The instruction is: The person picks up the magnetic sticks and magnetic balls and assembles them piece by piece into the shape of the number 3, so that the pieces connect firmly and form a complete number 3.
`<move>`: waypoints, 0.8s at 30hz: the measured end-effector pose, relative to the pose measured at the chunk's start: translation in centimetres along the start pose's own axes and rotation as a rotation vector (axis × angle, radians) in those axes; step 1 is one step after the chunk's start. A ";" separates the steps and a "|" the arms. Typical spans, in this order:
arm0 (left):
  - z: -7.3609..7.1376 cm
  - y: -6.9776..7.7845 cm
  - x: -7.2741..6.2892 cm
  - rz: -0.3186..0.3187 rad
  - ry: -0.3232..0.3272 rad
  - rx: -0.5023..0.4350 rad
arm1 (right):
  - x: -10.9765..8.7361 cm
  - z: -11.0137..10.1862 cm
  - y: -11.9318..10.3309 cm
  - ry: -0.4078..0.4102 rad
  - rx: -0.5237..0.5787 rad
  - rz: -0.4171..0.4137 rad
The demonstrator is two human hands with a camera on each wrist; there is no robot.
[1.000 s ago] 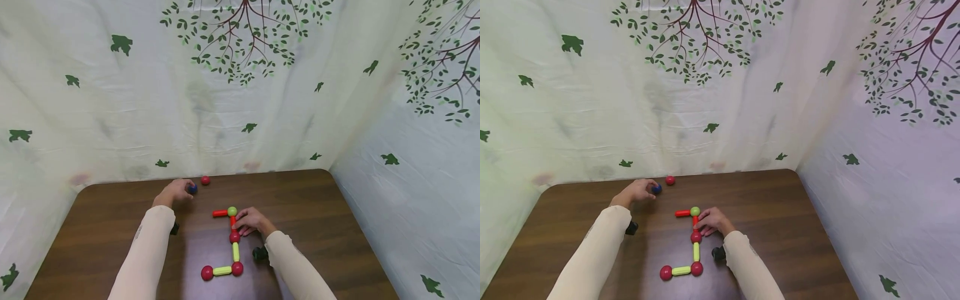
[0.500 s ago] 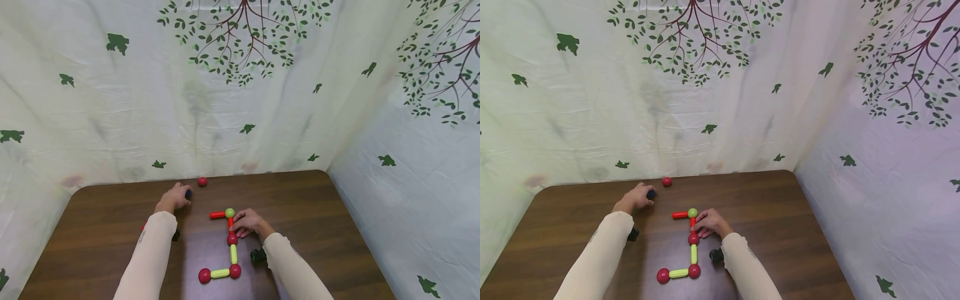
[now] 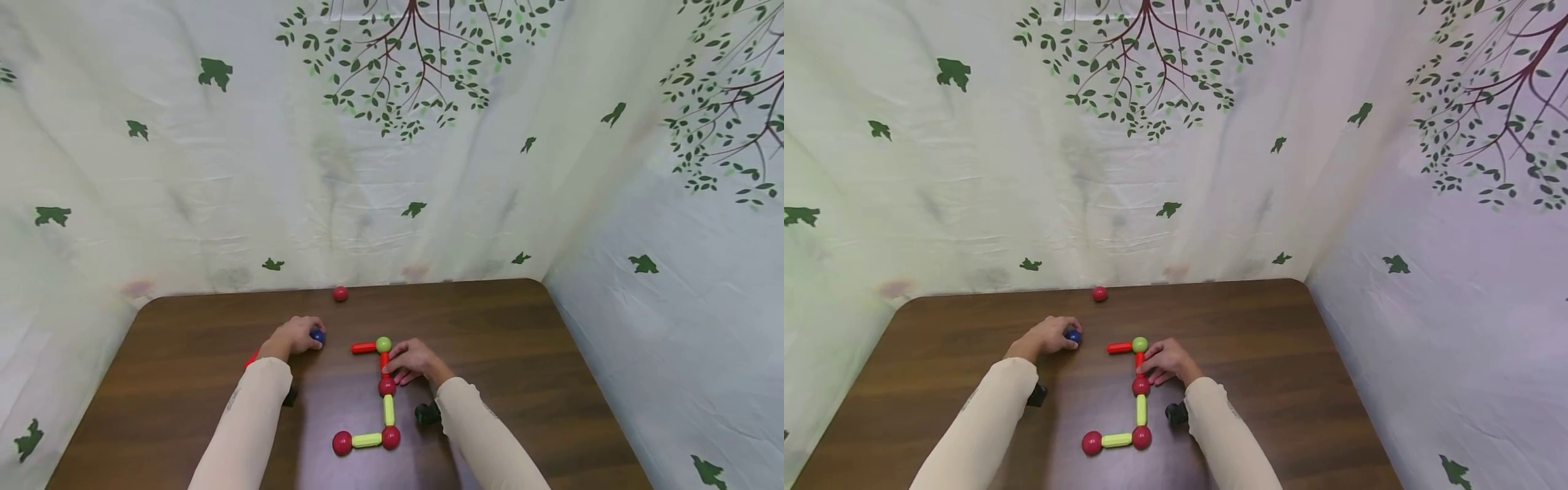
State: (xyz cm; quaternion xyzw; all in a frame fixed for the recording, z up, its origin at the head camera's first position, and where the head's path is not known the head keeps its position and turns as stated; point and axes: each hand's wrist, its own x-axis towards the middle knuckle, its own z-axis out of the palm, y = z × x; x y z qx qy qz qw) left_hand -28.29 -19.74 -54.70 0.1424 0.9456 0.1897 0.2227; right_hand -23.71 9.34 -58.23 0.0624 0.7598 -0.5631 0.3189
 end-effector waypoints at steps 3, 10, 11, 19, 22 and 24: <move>0.6 0.2 -0.6 0.026 -0.010 -0.007 | 0.0 -0.1 0.1 0.000 -0.006 0.000; 1.3 0.9 -2.3 0.064 -0.010 -0.052 | -0.1 -0.2 -0.1 0.000 -0.011 -0.004; 1.4 1.0 -2.5 0.048 -0.011 -0.070 | -0.1 -0.2 -0.1 -0.003 -0.006 -0.005; 2.7 1.1 -4.1 -0.016 0.002 -0.196 | -0.2 0.1 -0.2 -0.009 -0.008 -0.004; 3.3 1.2 -4.5 -0.018 -0.006 -0.215 | -0.1 0.1 -0.2 -0.005 -0.020 0.001; 3.5 1.2 -4.8 -0.024 -0.003 -0.222 | 0.0 0.1 -0.1 -0.009 -0.023 0.001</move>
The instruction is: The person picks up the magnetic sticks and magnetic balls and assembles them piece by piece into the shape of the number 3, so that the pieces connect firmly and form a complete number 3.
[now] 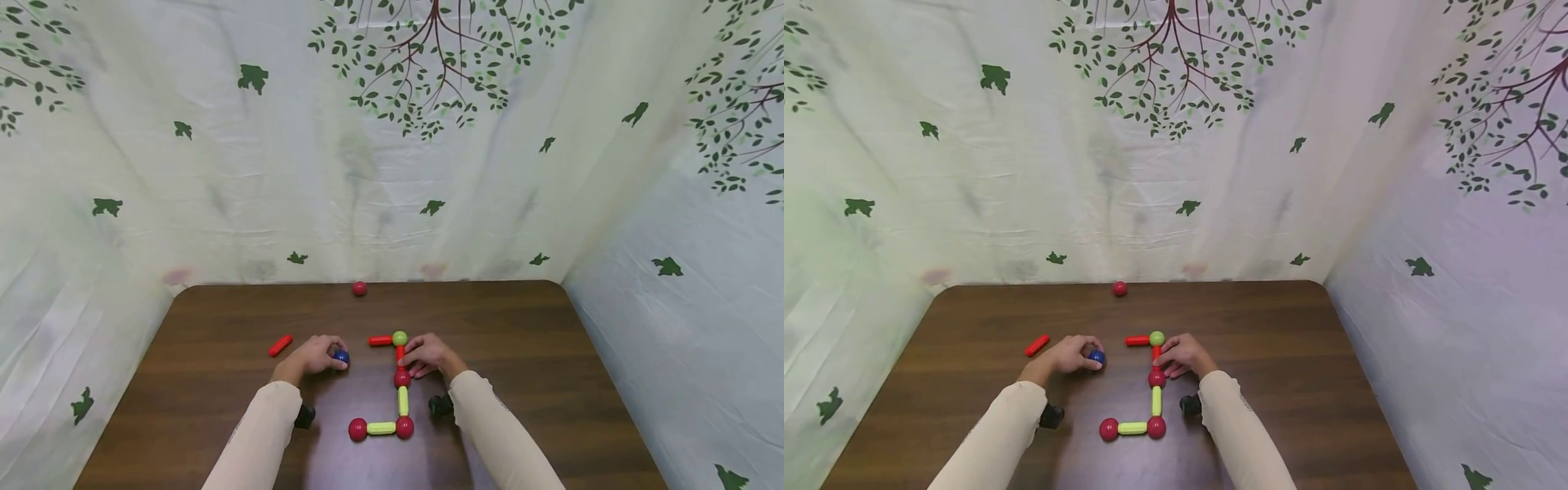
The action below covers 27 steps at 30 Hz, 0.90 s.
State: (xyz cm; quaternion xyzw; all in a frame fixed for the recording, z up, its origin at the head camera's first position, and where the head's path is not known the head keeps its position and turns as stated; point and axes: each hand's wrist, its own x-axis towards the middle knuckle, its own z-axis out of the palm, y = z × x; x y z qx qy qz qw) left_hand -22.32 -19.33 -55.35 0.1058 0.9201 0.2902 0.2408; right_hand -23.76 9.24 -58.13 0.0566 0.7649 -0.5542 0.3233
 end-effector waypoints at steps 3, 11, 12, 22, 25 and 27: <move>0.3 0.1 0.0 -0.009 0.022 -0.022 | 0.0 -0.2 0.1 -0.005 0.006 0.003; 1.4 1.0 0.8 0.012 0.130 -0.074 | 0.0 -0.4 0.1 -0.008 0.018 -0.003; 1.6 1.1 0.9 0.007 0.142 -0.077 | 0.0 -0.4 0.1 -0.006 0.016 -0.006; 2.1 1.6 1.7 -0.007 0.249 -0.019 | 0.1 -0.2 0.1 0.003 0.021 -0.006; 2.0 1.8 1.9 -0.016 0.259 0.001 | 0.0 0.0 0.0 0.000 0.022 -0.009; 1.9 1.9 2.0 -0.022 0.257 0.009 | 0.0 0.1 0.0 -0.004 0.021 -0.012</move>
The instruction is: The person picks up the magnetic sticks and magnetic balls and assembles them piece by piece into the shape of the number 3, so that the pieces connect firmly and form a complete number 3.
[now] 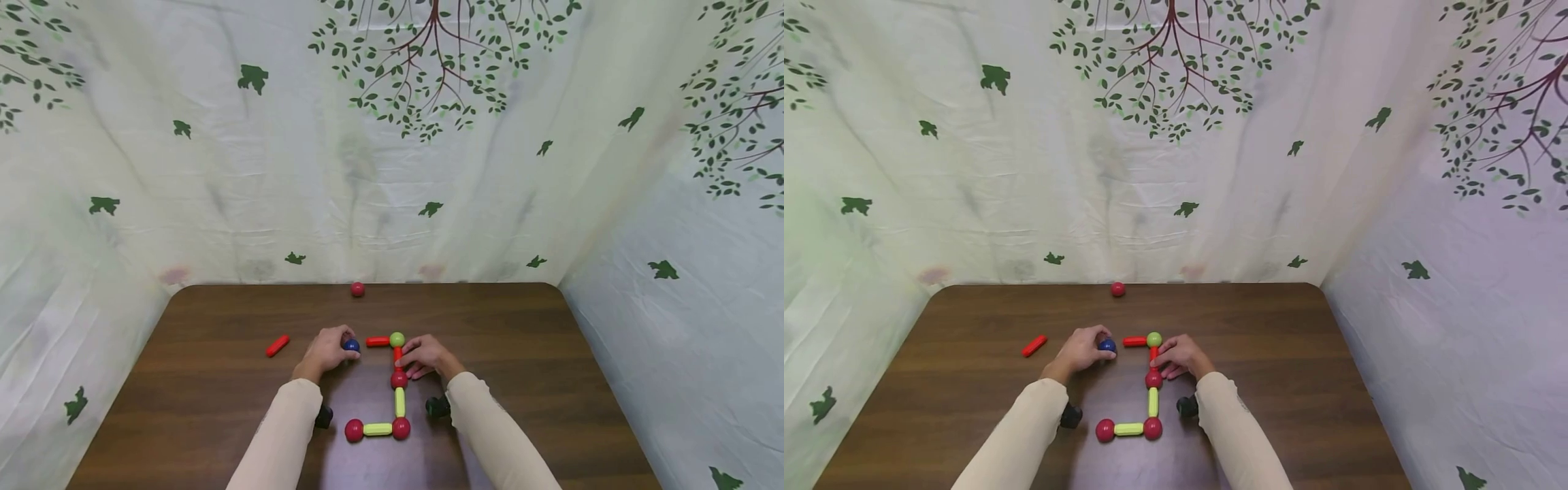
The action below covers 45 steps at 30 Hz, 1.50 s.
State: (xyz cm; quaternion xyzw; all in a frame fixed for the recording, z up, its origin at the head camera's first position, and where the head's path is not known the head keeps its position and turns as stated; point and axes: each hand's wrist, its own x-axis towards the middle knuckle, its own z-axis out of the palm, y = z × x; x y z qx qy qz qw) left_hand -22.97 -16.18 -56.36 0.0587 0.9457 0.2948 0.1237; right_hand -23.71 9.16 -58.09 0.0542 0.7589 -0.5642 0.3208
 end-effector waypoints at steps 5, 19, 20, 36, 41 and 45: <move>0.0 0.6 0.5 -0.013 -0.012 0.037 | -0.1 -0.1 0.0 -0.003 0.003 -0.001; 0.7 1.2 1.5 -0.017 -0.018 0.079 | 0.0 -0.2 0.1 0.008 -0.005 0.005; 0.8 1.2 1.5 -0.017 -0.020 0.078 | -0.1 -0.2 0.2 0.008 -0.007 0.004; 1.1 1.2 1.6 -0.006 -0.016 0.089 | -0.1 0.1 0.2 0.019 -0.001 0.004; 1.1 1.2 1.7 -0.001 -0.015 0.093 | 0.1 0.1 0.3 0.019 0.003 -0.006; 1.1 1.2 1.7 -0.004 -0.024 0.086 | 0.1 0.0 0.3 0.017 0.002 -0.002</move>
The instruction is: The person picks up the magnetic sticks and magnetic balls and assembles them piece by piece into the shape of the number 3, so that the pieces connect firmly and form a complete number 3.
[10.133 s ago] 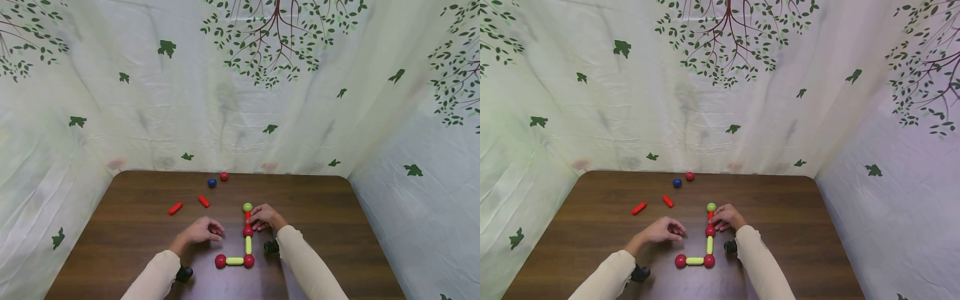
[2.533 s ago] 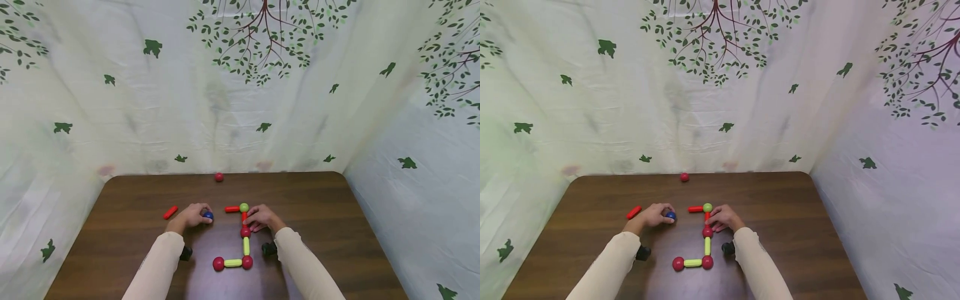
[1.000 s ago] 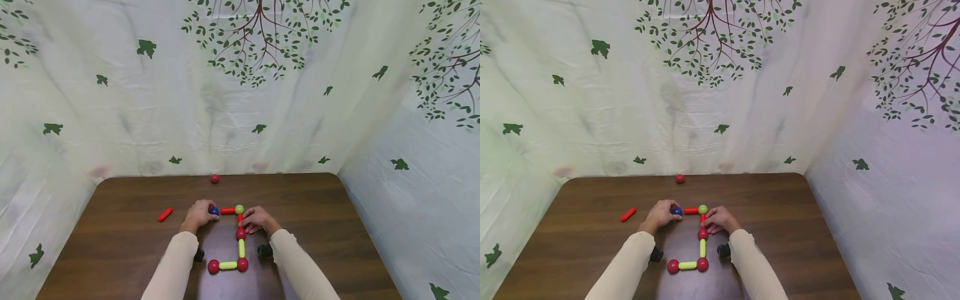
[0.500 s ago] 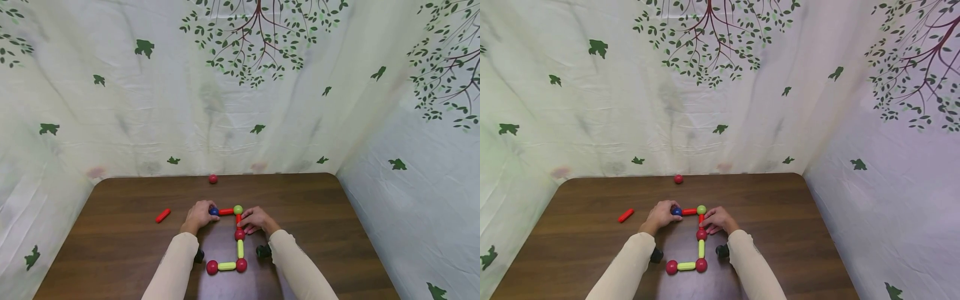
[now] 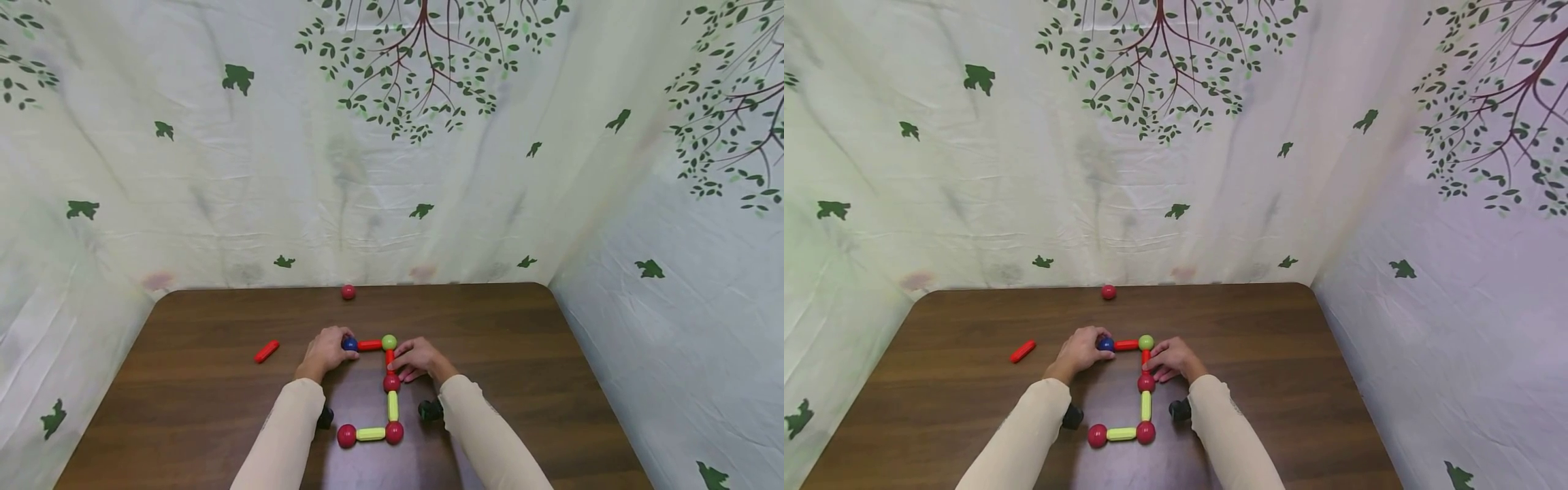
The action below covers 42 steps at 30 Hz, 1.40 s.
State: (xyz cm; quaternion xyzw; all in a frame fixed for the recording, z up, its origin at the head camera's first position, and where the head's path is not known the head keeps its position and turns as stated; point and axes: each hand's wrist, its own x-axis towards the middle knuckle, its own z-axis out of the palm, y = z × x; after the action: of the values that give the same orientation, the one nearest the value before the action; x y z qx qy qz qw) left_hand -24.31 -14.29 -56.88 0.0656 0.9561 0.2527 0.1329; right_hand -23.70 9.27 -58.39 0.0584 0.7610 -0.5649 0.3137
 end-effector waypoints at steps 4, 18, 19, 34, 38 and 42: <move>-0.2 -0.5 -0.3 -0.003 -0.009 -0.032 | 0.1 0.1 0.0 -0.006 -0.002 0.007; -4.2 -4.1 -3.1 -0.014 -0.003 -0.027 | -0.3 -0.6 -0.3 0.008 -0.029 0.007; -4.6 -4.6 -3.4 -0.015 0.005 -0.021 | -0.3 -0.6 -0.3 0.007 -0.029 0.006; -8.2 -10.2 -6.4 -0.163 0.068 0.008 | -0.8 0.0 -0.5 -0.025 -0.014 -0.010; -7.8 -10.3 -6.4 -0.163 0.108 0.020 | -0.8 0.0 -0.5 -0.013 -0.014 0.011; -7.4 -10.6 -6.5 -0.168 0.118 0.070 | -0.8 0.0 -0.5 -0.010 -0.019 0.008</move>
State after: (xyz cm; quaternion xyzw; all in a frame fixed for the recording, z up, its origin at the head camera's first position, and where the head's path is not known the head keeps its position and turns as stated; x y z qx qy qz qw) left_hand -20.82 -28.16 -54.58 -0.0252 0.9726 0.2107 0.0949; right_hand -23.29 9.27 -57.58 0.0557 0.7645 -0.5569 0.3200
